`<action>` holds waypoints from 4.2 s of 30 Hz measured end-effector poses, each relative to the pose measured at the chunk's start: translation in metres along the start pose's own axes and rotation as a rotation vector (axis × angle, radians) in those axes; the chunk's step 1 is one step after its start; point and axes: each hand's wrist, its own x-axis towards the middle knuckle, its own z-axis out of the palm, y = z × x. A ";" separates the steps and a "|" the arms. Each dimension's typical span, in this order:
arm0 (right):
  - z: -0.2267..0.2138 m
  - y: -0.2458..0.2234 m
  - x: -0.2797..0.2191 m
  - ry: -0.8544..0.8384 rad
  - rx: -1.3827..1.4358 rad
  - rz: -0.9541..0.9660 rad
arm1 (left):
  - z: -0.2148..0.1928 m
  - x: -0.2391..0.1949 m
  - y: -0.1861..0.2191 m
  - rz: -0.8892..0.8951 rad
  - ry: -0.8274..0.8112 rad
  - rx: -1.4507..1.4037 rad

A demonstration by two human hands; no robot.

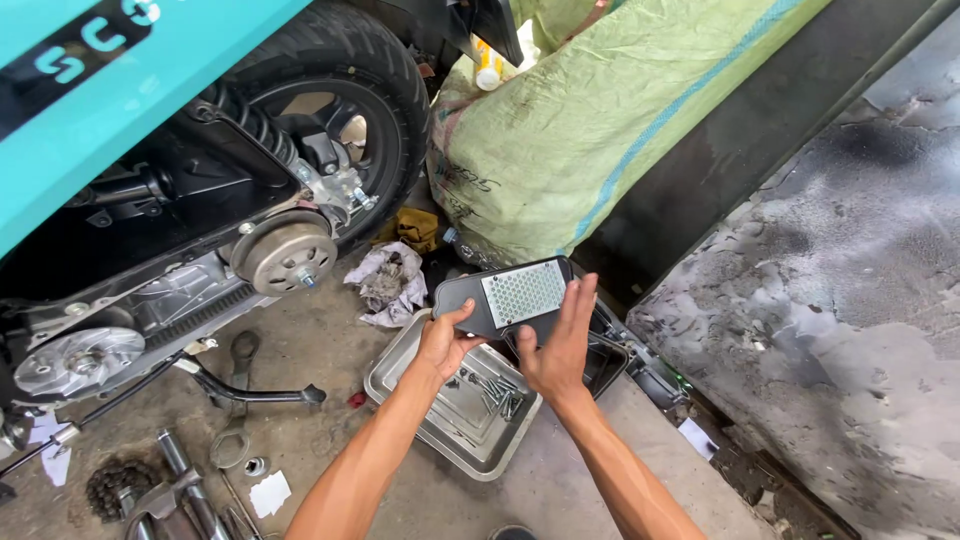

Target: Disassembling the air filter housing and cleaning the air filter of a motorcycle using tools and a cloth

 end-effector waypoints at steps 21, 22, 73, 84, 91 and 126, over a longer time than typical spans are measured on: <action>0.038 0.218 -0.099 -0.655 -0.554 0.451 | -0.058 0.044 0.060 0.175 0.106 -0.317; 0.035 0.221 -0.100 -0.643 -0.548 0.464 | -0.060 0.041 0.061 0.170 0.103 -0.307; -0.088 0.025 -0.139 -0.211 0.978 1.389 | -0.034 -0.035 -0.105 1.963 -0.894 1.610; -0.051 0.063 -0.123 0.085 0.513 1.220 | -0.067 -0.019 -0.107 1.551 -1.077 1.885; -0.060 0.130 -0.117 -0.171 -0.326 0.443 | -0.096 -0.021 -0.077 1.176 -0.847 1.977; -0.087 0.107 -0.117 0.150 0.671 1.188 | 0.005 -0.030 -0.074 1.045 -0.528 1.594</action>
